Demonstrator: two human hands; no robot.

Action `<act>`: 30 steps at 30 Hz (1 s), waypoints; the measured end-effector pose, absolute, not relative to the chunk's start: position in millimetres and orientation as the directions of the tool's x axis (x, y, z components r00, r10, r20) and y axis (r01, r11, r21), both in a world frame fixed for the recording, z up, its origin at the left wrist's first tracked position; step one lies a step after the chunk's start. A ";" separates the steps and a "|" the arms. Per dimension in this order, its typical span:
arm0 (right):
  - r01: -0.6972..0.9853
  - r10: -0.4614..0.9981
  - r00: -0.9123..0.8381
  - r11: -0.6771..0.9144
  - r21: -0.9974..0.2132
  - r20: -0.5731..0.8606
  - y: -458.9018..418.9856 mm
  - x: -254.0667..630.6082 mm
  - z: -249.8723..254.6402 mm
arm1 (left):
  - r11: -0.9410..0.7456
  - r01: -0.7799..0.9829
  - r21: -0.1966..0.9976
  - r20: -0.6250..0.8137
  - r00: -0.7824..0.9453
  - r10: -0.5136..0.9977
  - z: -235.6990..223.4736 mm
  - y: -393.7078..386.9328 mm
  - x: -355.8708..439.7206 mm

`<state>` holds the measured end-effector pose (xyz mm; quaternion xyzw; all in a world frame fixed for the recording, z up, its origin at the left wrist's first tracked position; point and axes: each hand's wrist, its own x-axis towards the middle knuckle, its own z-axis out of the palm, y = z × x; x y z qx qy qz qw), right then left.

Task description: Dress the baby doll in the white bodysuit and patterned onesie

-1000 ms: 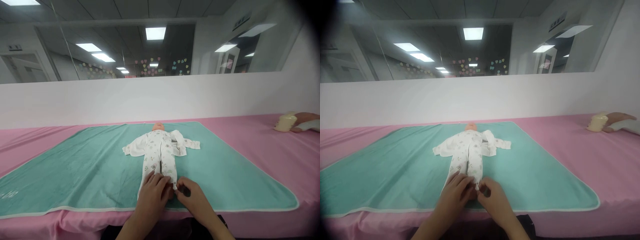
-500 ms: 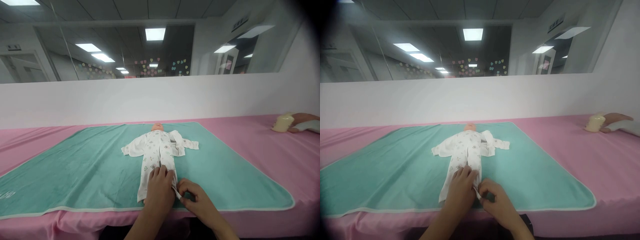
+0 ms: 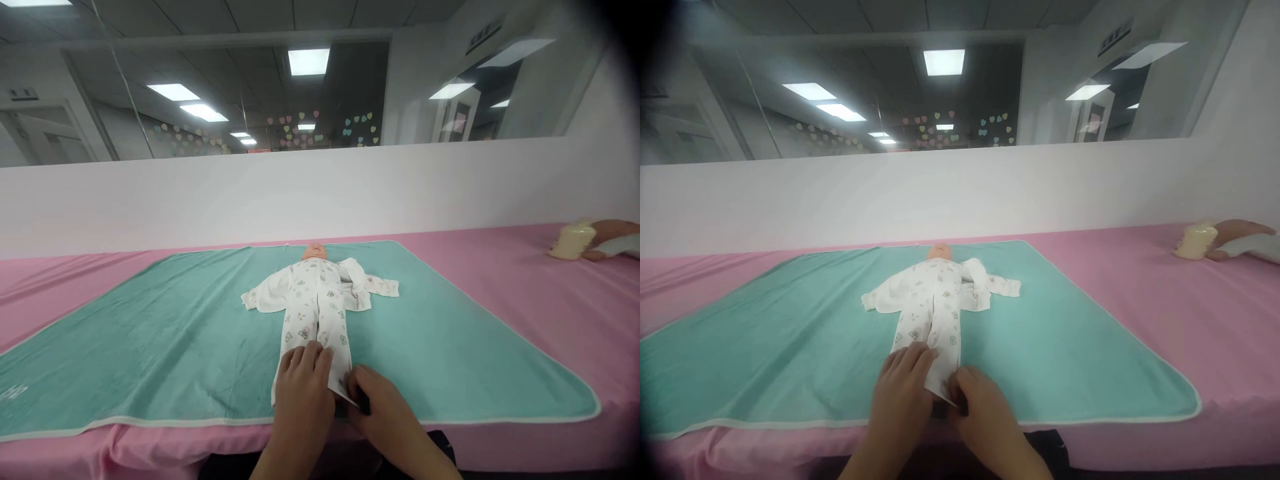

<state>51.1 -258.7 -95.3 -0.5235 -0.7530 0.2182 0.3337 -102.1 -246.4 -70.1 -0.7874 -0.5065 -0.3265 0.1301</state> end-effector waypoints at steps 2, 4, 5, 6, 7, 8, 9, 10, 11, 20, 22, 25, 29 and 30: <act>0.667 0.949 -0.194 0.314 -0.675 0.249 -256.4 50.1 -97.1 | -0.442 0.890 0.111 0.669 0.263 0.696 -69.8 -251.8 -105.1; 0.673 0.961 -0.152 0.270 -0.688 0.229 -254.1 50.1 -98.0 | -0.447 0.888 0.111 0.679 0.261 0.686 -70.9 -256.5 -107.0; 0.675 0.964 -0.131 0.258 -0.691 0.232 -253.1 50.1 -98.4 | -0.451 0.885 0.116 0.679 0.261 0.686 -72.1 -258.4 -107.7; 0.681 0.964 -0.111 0.251 -0.688 0.241 -252.5 49.9 -98.9 | -0.455 0.882 0.124 0.675 0.261 0.690 -73.5 -259.8 -108.4; 0.692 0.963 -0.094 0.246 -0.678 0.254 -252.2 49.5 -99.6 | -0.456 0.879 0.135 0.666 0.260 0.699 -75.1 -260.8 -109.2; 0.708 0.960 -0.078 0.244 -0.663 0.269 -252.3 48.8 -100.6 | -0.457 0.876 0.151 0.656 0.257 0.709 -76.6 -261.5 -110.2; 0.727 0.956 -0.065 0.242 -0.643 0.287 -252.9 48.0 -101.8 | -0.460 0.871 0.171 0.646 0.253 0.720 -78.1 -261.8 -111.3; 0.746 0.950 -0.055 0.243 -0.620 0.307 -253.8 47.0 -103.4 | -0.465 0.864 0.194 0.639 0.249 0.728 -79.3 -261.9 -112.6; 0.763 0.943 -0.053 0.250 -0.597 0.328 -255.1 45.9 -105.2 | -0.472 0.855 0.218 0.635 0.243 0.734 -80.3 -261.9 -114.0; 0.750 0.854 -0.033 0.365 -0.551 0.520 -272.8 32.5 -123.0 | -0.572 0.781 0.251 0.720 0.245 0.650 -87.7 -265.2 -117.9; 0.702 0.860 0.017 0.353 -0.619 0.510 -275.0 27.3 -120.6 | -0.610 0.759 0.230 0.762 0.250 0.598 -88.4 -265.5 -115.4; 0.564 0.890 0.072 0.336 -0.754 0.450 -276.1 24.7 -111.9 | -0.640 0.732 0.234 0.766 0.267 0.584 -85.6 -265.4 -113.5; 0.340 0.917 0.254 0.213 -0.916 0.308 -275.1 34.7 -100.3 | -0.659 0.718 0.225 0.709 0.343 0.616 -82.1 -265.9 -116.9; 0.295 0.914 0.294 0.190 -0.937 0.278 -274.8 37.7 -98.8 | -0.664 0.715 0.219 0.698 0.360 0.618 -82.5 -266.1 -118.0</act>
